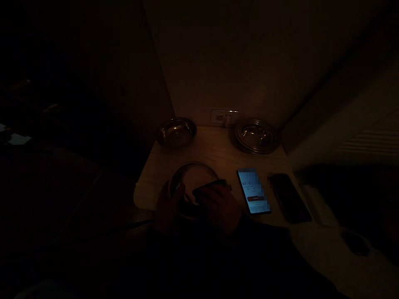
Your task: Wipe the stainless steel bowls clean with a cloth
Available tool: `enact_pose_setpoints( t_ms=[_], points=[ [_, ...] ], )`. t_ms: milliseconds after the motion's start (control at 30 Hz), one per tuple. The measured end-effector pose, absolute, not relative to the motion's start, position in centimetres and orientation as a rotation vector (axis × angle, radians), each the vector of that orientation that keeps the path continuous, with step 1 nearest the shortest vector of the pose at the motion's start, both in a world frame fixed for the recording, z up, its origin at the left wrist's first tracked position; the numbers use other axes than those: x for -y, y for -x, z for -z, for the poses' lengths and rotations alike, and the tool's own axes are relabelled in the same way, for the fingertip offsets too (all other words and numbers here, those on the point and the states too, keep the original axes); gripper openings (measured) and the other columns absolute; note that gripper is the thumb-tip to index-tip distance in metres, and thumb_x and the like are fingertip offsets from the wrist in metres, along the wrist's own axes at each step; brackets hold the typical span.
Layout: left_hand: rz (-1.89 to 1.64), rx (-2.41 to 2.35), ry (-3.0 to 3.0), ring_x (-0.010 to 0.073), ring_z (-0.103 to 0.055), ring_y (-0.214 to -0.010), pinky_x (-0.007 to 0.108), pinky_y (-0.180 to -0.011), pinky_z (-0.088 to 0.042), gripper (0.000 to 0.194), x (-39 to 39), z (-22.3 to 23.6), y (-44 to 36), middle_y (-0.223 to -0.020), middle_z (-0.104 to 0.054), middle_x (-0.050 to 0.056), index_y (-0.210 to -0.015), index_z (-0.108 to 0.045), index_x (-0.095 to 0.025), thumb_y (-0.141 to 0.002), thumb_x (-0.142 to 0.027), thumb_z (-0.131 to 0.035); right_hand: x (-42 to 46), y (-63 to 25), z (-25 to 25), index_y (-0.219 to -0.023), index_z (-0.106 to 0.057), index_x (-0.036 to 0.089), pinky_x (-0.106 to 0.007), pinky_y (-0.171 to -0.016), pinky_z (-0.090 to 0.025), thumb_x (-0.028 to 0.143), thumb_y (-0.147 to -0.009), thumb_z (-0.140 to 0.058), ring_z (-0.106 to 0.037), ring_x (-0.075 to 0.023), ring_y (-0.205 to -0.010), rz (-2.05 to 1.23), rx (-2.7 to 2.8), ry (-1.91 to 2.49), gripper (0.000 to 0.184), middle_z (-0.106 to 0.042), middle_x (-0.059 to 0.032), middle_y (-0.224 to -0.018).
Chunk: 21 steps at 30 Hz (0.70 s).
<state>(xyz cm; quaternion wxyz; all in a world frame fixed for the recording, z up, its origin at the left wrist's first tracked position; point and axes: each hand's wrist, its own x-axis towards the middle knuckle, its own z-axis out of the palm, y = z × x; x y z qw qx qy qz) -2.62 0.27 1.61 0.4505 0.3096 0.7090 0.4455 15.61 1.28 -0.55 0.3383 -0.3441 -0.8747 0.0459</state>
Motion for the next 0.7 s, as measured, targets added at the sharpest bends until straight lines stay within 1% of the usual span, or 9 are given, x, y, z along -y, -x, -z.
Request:
enact_pose_setpoints(
  t_ms=[100, 167, 267, 400, 567, 700],
  points=[
    [-1.082, -1.697, -0.678, 0.0249, -0.060, -0.103, 0.036, -0.087, -0.046, 0.049, -0.2, -1.5, 2.8, -0.112, -0.063, 0.010, -0.113, -0.056, -0.018, -0.074, -0.047, -0.063, -1.4, -15.7, 0.5, -0.109, -0.065, 0.020, -0.036, -0.075, -0.045, 0.016, -0.090, -0.046, -0.051, -0.0220, -0.095, -0.086, 2.325, 0.862, 0.027, -0.067, -0.0048, -0.110],
    [-1.108, -1.641, -0.641, 0.0244, -0.060, -0.104, 0.034, -0.086, -0.047, 0.049, -0.1, -1.4, 2.8, -0.113, -0.063, 0.010, -0.114, -0.055, -0.018, -0.075, -0.047, -0.063, -1.4, -16.1, 0.5, -0.110, -0.065, 0.020, -0.036, -0.074, -0.044, 0.016, -0.090, -0.045, -0.051, -0.0223, -0.095, -0.061, 2.350, 0.867, 0.029, -0.067, -0.0054, -0.110],
    [-1.121, -1.701, -0.690, 0.0238, -0.059, -0.106, 0.032, -0.085, -0.047, 0.047, 0.0, -1.2, 2.6, -0.116, -0.062, 0.009, -0.114, -0.056, -0.020, -0.076, -0.048, -0.062, -1.5, -16.1, 0.5, -0.110, -0.065, 0.019, -0.036, -0.075, -0.044, 0.017, -0.090, -0.045, -0.050, -0.0223, -0.097, -0.048, 2.352, 0.872, 0.028, -0.067, -0.0058, -0.111],
    [-1.082, -1.728, -0.697, 0.0250, -0.062, -0.099, 0.033, -0.080, -0.049, 0.049, 0.2, -1.3, 2.5, -0.111, -0.064, 0.011, -0.113, -0.057, -0.019, -0.075, -0.048, -0.062, -1.7, -16.0, 0.5, -0.108, -0.065, 0.019, -0.036, -0.075, -0.043, 0.017, -0.090, -0.048, -0.050, -0.0222, -0.096, -0.067, 2.365, 0.826, 0.026, -0.066, -0.0036, -0.113],
    [-1.095, -1.688, -0.706, 0.0251, -0.059, -0.106, 0.034, -0.085, -0.048, 0.049, 0.0, -1.7, 2.7, -0.118, -0.061, 0.011, -0.115, -0.056, -0.018, -0.076, -0.046, -0.062, -1.9, -16.7, 0.5, -0.106, -0.066, 0.019, -0.037, -0.074, -0.042, 0.016, -0.090, -0.046, -0.050, -0.0226, -0.096, 0.012, 2.354, 0.880, 0.026, -0.067, -0.0056, -0.109],
    [-1.030, -1.791, -0.750, 0.0261, -0.059, -0.103, 0.037, -0.089, -0.045, 0.048, -0.1, -1.7, 2.8, -0.113, -0.063, 0.011, -0.114, -0.057, -0.018, -0.075, -0.047, -0.062, -1.9, -16.1, 0.3, -0.107, -0.066, 0.021, -0.036, -0.073, -0.041, 0.019, -0.090, -0.049, -0.050, -0.0218, -0.096, 0.002, 2.395, 0.863, 0.024, -0.066, -0.0035, -0.113]
  ],
)
